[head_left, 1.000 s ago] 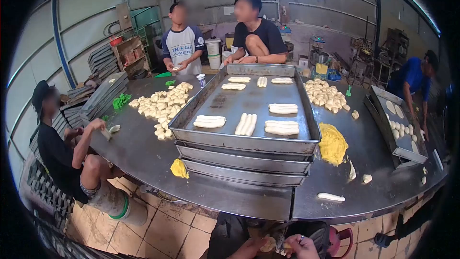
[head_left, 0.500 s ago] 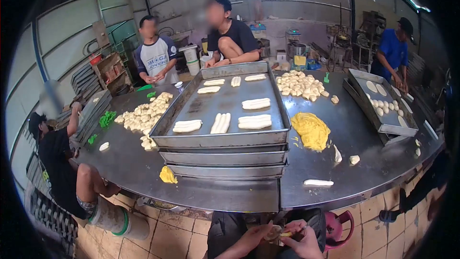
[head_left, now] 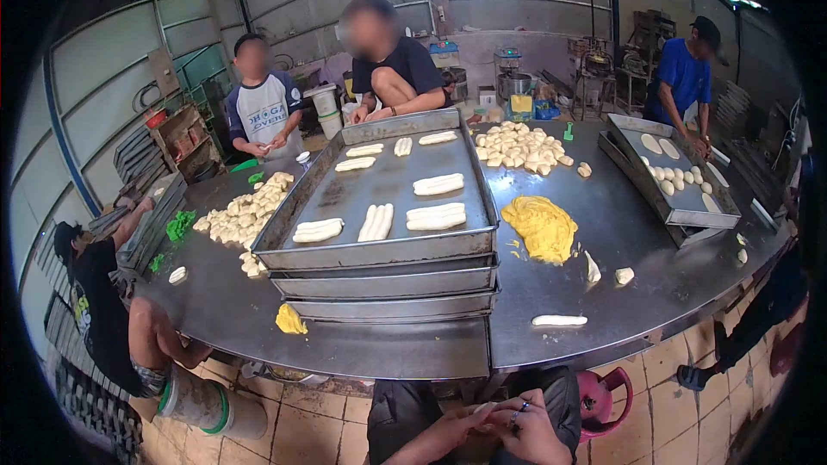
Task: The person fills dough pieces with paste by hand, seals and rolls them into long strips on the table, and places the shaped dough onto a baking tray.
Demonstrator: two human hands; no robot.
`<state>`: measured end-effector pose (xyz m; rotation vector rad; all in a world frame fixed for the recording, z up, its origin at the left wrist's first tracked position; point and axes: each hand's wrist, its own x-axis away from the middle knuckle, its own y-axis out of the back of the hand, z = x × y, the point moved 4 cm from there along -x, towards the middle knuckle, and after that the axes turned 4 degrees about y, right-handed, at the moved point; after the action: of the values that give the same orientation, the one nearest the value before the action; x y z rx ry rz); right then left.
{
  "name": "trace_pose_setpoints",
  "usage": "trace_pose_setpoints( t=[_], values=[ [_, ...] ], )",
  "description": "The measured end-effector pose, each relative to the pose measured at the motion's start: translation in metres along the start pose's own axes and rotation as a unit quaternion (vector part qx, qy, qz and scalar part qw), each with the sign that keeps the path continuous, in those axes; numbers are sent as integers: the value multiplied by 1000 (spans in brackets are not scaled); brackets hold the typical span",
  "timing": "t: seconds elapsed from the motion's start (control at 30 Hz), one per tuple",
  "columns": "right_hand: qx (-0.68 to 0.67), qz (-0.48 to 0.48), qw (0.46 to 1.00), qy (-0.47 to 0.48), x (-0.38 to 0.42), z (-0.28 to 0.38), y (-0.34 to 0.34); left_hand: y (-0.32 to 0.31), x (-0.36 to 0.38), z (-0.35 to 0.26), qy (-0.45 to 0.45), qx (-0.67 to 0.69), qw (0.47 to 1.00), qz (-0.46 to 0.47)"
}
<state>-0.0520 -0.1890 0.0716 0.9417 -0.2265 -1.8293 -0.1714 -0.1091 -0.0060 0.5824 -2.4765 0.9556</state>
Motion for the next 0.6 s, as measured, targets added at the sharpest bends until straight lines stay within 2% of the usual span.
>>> trace_pose_setpoints(
  t=[0.2, 0.27, 0.33, 0.47, 0.53, 0.6],
  values=[
    [-23, 50, 998, -28, -9, 9, 9, 3, 2, 4, -20, -37, 999, 24],
    [16, 2, 996, -93, -6, 5, 10, 0, 6, -3, -35, -67, 997, 5],
    [-15, 6, 997, -73, -7, 5, 13, 3, 7, -4, -51, -96, 994, -15],
    [-66, -1, 997, -41, -9, 3, 19, 12, 0, 6, -18, -33, 999, -12],
    [-40, -27, 998, -27, -14, 9, 20, 0, 4, 1, -2, -27, 1000, -12],
    [-15, -52, 998, -16, -14, 13, 21, -47, 38, -41, -147, -92, 984, -39]
  ],
)
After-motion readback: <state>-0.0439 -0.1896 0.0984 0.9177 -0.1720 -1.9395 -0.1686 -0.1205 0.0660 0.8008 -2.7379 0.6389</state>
